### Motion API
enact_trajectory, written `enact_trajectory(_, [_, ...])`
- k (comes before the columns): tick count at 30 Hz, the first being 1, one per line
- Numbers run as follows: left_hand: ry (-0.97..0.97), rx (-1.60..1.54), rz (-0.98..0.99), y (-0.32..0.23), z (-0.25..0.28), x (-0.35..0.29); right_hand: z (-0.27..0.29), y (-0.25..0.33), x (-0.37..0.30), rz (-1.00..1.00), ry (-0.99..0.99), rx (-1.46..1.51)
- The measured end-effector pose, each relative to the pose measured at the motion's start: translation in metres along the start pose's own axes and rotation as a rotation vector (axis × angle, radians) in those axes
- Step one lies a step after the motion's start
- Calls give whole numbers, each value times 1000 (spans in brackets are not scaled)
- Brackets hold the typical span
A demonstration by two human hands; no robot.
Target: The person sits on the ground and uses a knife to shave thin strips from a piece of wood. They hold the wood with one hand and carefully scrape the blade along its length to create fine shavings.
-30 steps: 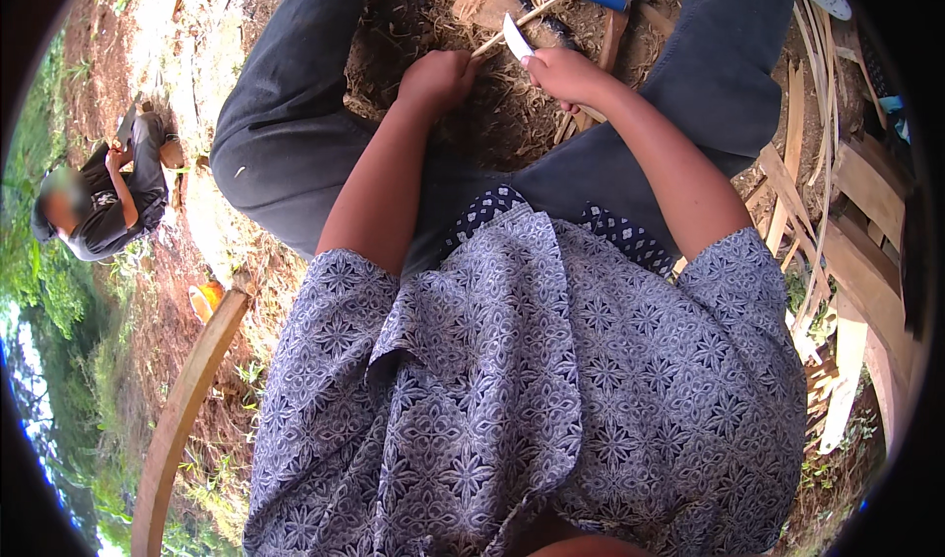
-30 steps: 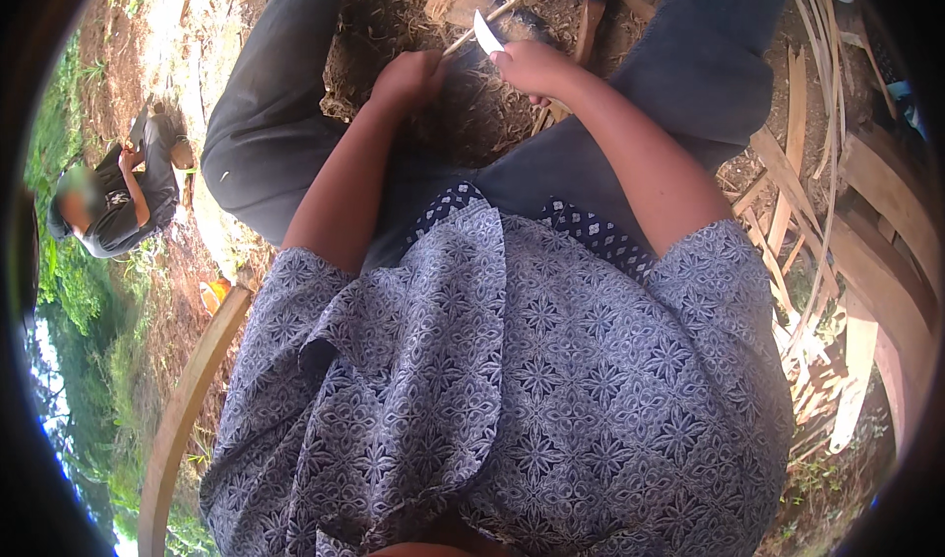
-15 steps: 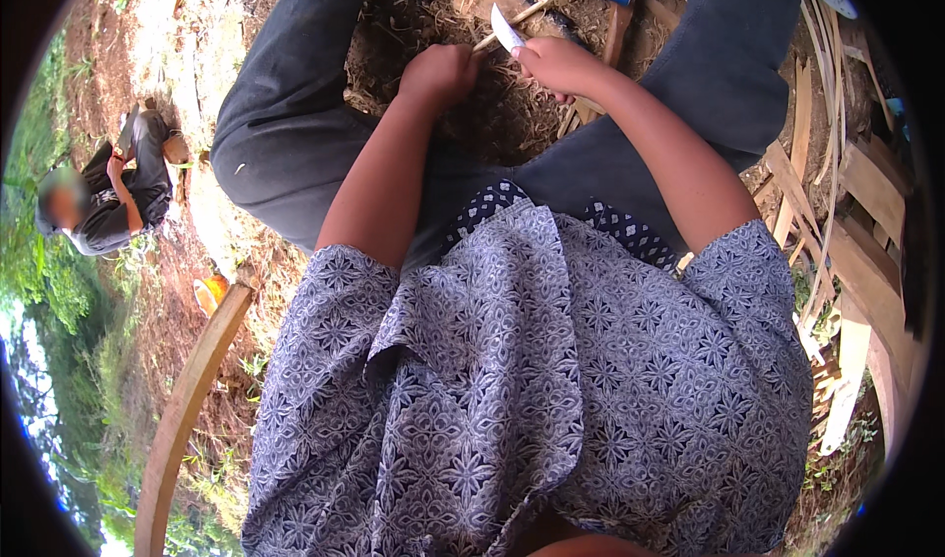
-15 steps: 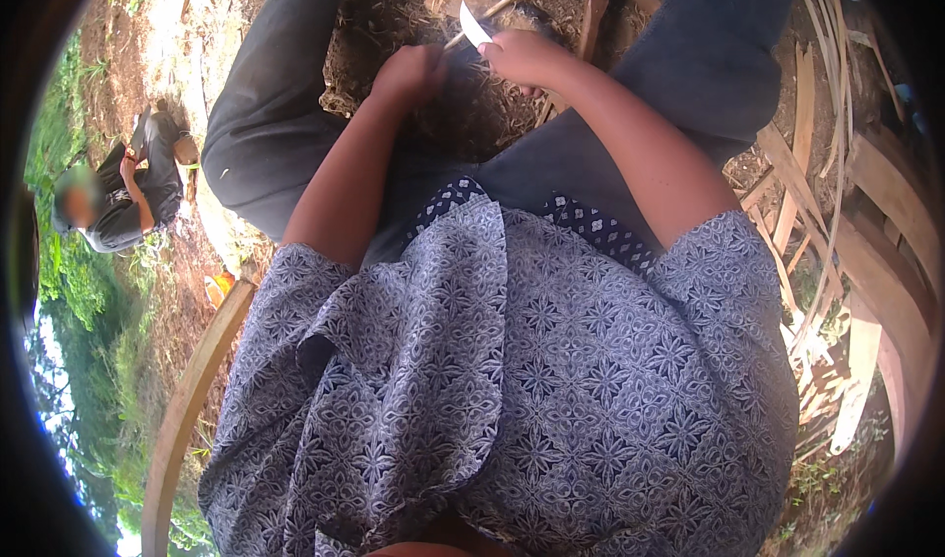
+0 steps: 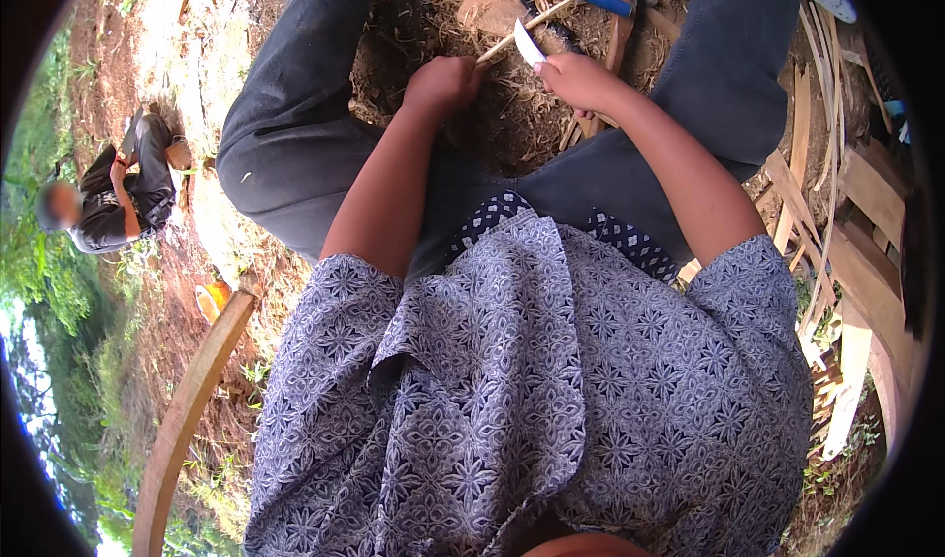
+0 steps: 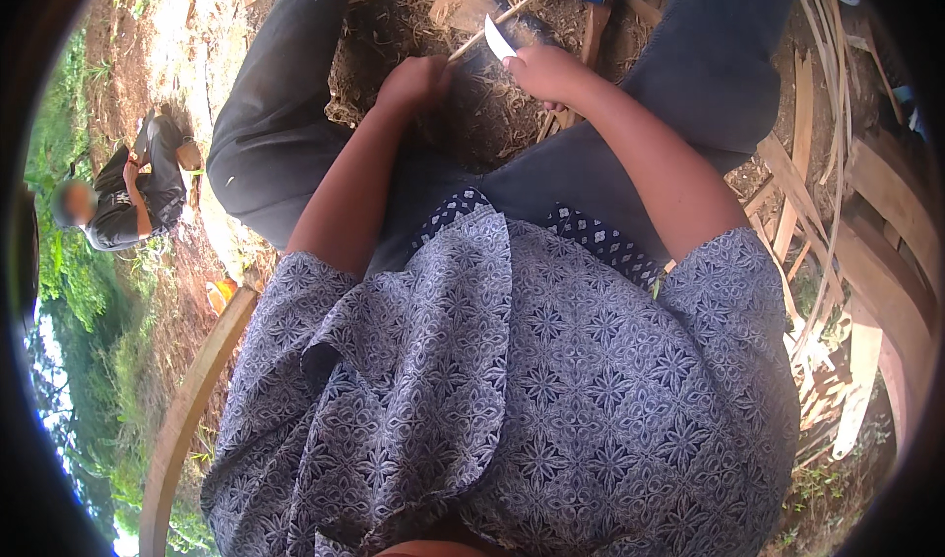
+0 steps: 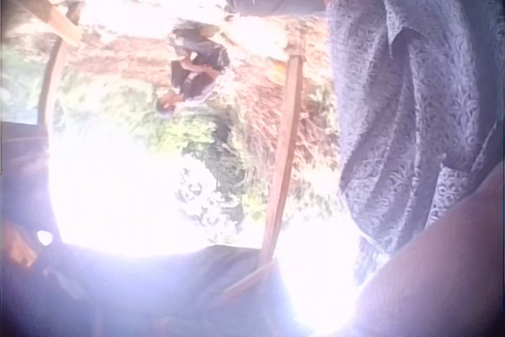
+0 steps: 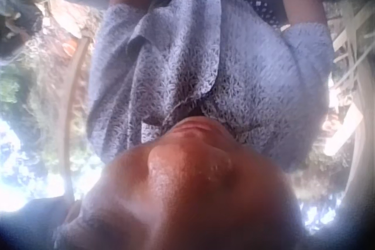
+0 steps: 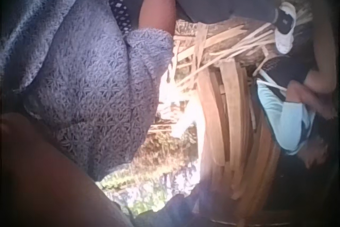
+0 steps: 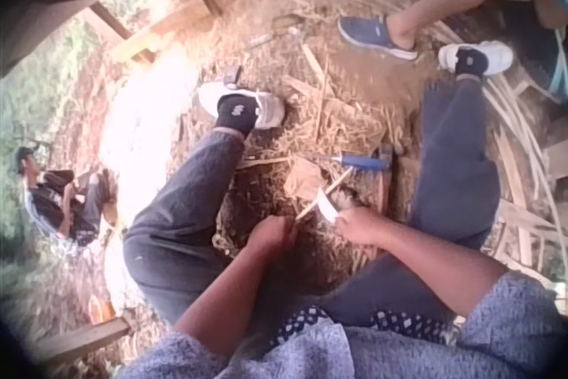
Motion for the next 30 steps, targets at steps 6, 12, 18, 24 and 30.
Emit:
enact_trajectory(6, [8,-6,4,-1,1,-2,-8,11,11,32,16,-36])
enact_trajectory(12, [-7,0,-11,-1,-1,-3,-26,41,18,61,51,3])
enact_trajectory(18, [-31,-42,-15,-4,3,-7,-11,15,4,98,-57,40])
enact_trajectory(24, [-25,-59,-6,-2,3,-7,3,11,-4,119,-161,-79])
enact_trajectory(30, [10,-59,22,0,1,-7,-1,15,-1,76,-89,-1])
Point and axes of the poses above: each hand's wrist, its own x-axis towards the middle knuckle, its own z-axis out of the back of the hand, y = z × x, the point moved 7 cm from there along x, towards the middle knuckle, and after that the axes turned 9 degrees about -z, right-handed, at the moved point
